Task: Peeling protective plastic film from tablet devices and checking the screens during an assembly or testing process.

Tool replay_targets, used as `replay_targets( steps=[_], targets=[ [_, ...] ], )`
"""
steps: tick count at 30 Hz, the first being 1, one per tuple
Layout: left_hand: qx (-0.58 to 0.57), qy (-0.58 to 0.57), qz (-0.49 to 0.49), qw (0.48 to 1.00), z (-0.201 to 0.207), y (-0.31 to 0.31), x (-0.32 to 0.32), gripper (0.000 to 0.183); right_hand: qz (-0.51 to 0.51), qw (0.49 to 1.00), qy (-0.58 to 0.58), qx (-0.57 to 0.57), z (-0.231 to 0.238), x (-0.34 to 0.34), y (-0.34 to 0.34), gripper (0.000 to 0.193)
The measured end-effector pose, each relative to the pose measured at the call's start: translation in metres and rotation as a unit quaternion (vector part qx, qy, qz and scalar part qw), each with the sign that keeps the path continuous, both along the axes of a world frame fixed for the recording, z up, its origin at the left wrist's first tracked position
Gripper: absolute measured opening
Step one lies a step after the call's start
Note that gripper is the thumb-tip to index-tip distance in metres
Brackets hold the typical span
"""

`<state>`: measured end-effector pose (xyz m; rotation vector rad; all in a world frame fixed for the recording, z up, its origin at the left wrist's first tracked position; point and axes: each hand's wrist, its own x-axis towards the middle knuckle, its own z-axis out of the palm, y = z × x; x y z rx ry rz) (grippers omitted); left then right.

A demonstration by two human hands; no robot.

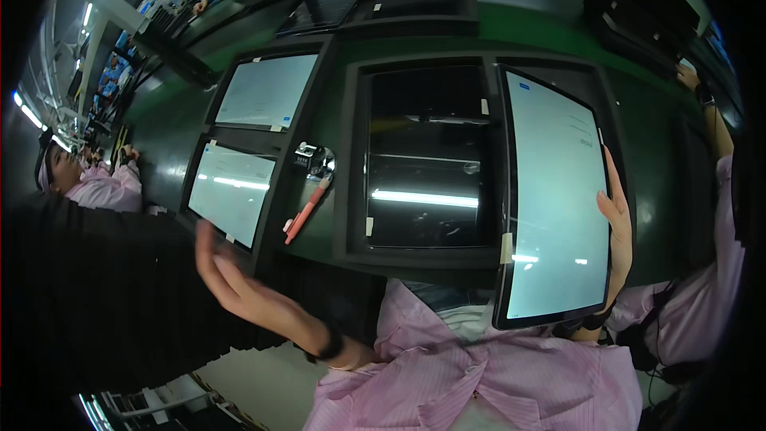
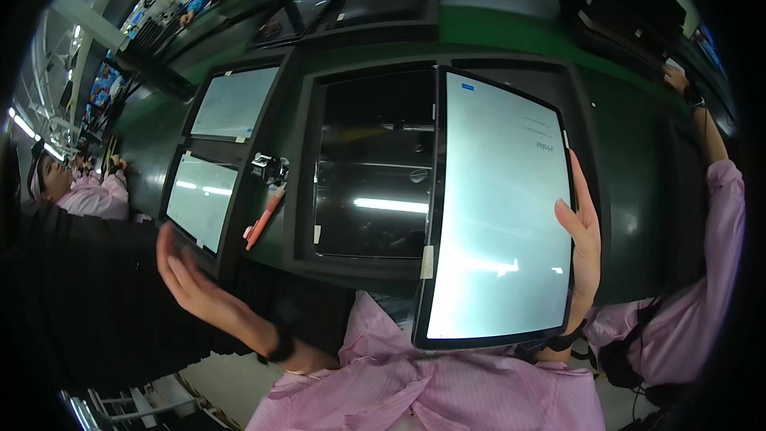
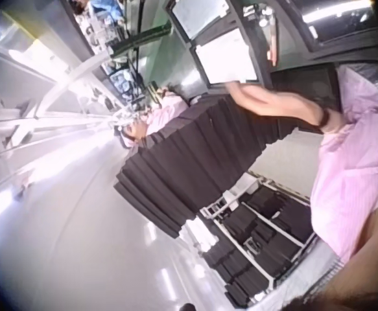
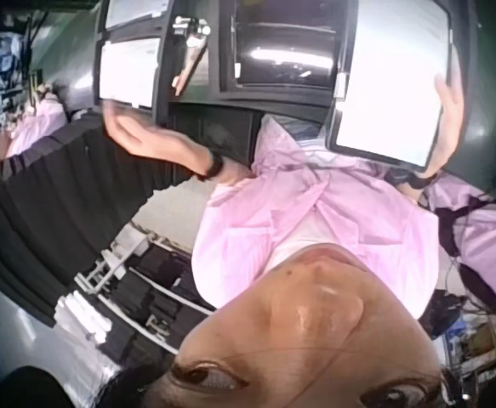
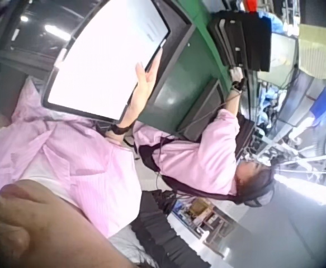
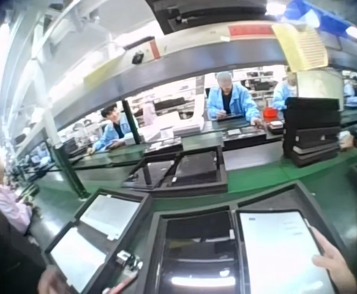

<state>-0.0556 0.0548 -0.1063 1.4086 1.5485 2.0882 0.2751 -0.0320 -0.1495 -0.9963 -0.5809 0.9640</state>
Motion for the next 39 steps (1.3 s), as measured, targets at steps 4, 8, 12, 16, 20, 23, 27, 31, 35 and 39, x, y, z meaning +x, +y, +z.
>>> replay_targets(
  steps=[4, 8, 12, 16, 20, 23, 27, 31, 35, 39],
  targets=[
    [-0.161, 0.213, 0.258, 0.929, -0.083, 0.015, -0.140, 0.040, 0.025, 1.000, 0.008, 0.011, -0.003, -0.005, 0.014, 0.062],
    [-0.096, -0.126, -0.024, 0.987, -0.103, 0.023, -0.138, 0.043, 0.000, 1.000, -0.014, 0.013, -0.006, -0.006, 0.006, 0.063],
    [-0.126, -0.100, -0.017, 0.987, -0.102, 0.014, -0.134, 0.042, -0.003, 1.000, -0.018, -0.002, -0.007, 0.001, 0.003, 0.064],
    [-0.162, 0.031, 0.061, 0.984, -0.099, -0.007, -0.137, 0.038, 0.007, 1.000, -0.005, -0.012, -0.004, 0.001, 0.008, 0.064],
    [-0.092, 0.182, 0.224, 0.953, -0.039, -0.013, -0.065, 0.036, -0.003, 1.000, -0.027, 0.001, -0.004, 0.003, 0.010, 0.063],
    [-0.023, 0.052, -0.046, 0.997, -0.014, -0.019, 0.021, 0.038, -0.026, 0.998, -0.049, -0.004, -0.001, 0.013, 0.000, 0.063],
    [-0.260, -0.136, -0.574, 0.764, -0.029, -0.047, 0.091, 0.070, -0.010, 0.999, -0.035, -0.012, -0.018, 0.009, 0.014, 0.063],
    [-0.357, -0.218, -0.679, 0.604, -0.038, -0.054, 0.095, 0.068, -0.001, 1.000, -0.009, 0.004, -0.018, 0.005, 0.012, 0.063],
    [-0.272, -0.302, -0.757, 0.512, -0.063, -0.055, 0.087, 0.062, -0.005, 1.000, 0.010, 0.024, -0.022, 0.006, 0.009, 0.063],
    [-0.259, -0.333, -0.787, 0.450, -0.057, -0.050, 0.095, 0.062, 0.012, 1.000, 0.013, 0.012, -0.012, 0.015, 0.002, 0.063]
  ],
)
